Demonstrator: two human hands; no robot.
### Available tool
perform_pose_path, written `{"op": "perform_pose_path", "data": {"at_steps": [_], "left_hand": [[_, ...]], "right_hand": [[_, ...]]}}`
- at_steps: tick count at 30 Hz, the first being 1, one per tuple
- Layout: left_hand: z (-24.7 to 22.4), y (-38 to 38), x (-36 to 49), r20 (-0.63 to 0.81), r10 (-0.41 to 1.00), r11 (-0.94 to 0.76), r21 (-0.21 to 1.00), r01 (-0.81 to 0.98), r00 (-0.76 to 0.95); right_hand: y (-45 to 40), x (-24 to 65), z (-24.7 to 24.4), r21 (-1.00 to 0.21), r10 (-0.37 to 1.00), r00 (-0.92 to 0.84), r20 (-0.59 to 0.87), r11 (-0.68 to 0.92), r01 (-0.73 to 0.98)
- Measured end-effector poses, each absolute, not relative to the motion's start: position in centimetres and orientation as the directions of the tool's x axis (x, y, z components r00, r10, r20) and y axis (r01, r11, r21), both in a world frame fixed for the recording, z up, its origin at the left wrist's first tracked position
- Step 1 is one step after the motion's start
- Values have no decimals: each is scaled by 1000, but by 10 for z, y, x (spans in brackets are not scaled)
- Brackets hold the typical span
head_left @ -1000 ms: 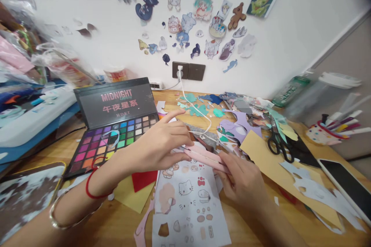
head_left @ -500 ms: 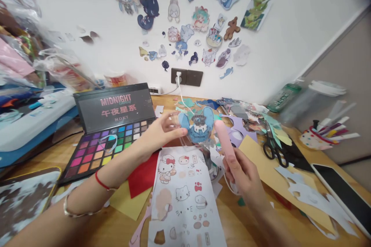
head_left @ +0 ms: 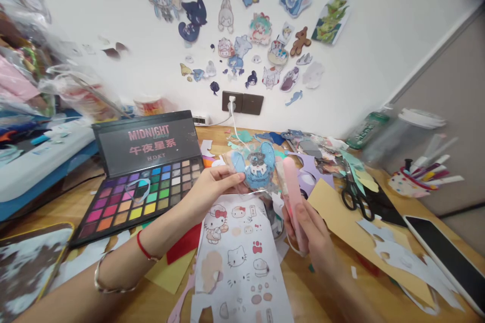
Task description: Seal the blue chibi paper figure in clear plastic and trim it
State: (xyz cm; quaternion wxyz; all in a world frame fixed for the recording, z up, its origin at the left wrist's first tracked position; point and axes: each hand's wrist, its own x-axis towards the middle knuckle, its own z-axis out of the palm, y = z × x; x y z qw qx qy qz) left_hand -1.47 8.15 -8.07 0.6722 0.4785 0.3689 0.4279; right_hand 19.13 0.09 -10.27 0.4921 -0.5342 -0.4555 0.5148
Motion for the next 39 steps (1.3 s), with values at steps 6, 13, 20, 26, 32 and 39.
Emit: {"op": "perform_pose_path", "data": {"at_steps": [6, 13, 20, 26, 32, 39], "left_hand": [[-81, 83, -15, -98, 932, 194, 948, -252, 349], [-80, 82, -16, -96, 939, 186, 949, -254, 329], [-80, 82, -16, -75, 953, 165, 942, -293, 295], [-82, 81, -15, -55, 952, 137, 957, -257, 302], [-87, 80, -12, -40, 942, 112, 974, -199, 334], [-71, 90, -30, 89, 964, -38, 979, -202, 249]], "right_hand": [[4, 195, -108, -968, 993, 23, -118, -109, -224], [6, 203, -109, -946, 993, 15, -114, -104, -308], [4, 199, -102, -995, 995, -51, -90, -92, -30], [6, 196, -102, -995, 994, -45, -103, -104, -2], [8, 201, -107, -996, 996, -21, -91, -90, 23], [11, 205, -110, -994, 995, -81, -64, -55, 99]]}}
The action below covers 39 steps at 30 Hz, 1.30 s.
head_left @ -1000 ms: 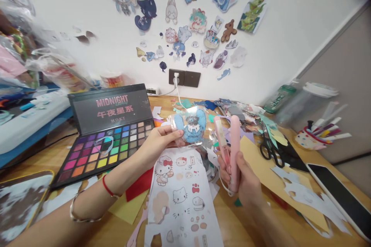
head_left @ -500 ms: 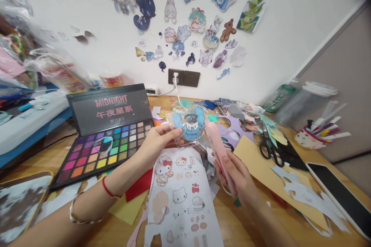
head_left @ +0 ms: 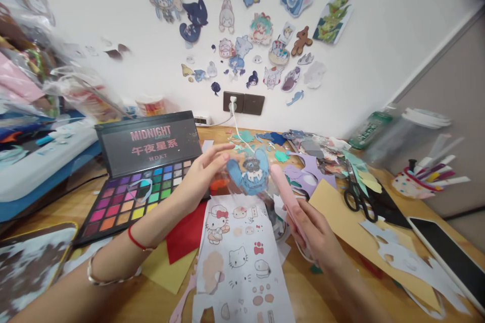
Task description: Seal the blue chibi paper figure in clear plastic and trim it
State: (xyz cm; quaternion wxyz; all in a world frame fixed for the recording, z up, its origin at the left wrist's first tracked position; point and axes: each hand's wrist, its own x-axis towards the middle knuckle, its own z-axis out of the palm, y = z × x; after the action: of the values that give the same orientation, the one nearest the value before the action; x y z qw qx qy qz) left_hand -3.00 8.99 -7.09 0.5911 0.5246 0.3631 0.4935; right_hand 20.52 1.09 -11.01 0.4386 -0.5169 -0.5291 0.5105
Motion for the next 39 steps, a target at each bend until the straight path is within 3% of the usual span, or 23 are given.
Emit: {"op": "perform_pose_path", "data": {"at_steps": [3, 8, 18, 24, 39], "left_hand": [[-62, 97, -43, 172, 923, -150, 985, -90, 343], [-65, 101, -47, 78, 846, -145, 986, 87, 527], [-73, 104, -43, 70, 822, -82, 997, -4, 566], [-77, 108, -48, -8, 765, -25, 999, 43, 644], [-78, 107, -44, -24, 781, -93, 984, 154, 624]], "right_hand": [[11, 205, -110, -983, 987, -145, -67, -40, 177], [10, 206, -109, -967, 981, -168, -94, -50, 248], [10, 203, -114, -972, 987, -116, -112, -84, 220], [10, 200, -116, -969, 990, -105, -99, -71, 238], [11, 201, -117, -975, 995, -73, -71, -54, 218]]}}
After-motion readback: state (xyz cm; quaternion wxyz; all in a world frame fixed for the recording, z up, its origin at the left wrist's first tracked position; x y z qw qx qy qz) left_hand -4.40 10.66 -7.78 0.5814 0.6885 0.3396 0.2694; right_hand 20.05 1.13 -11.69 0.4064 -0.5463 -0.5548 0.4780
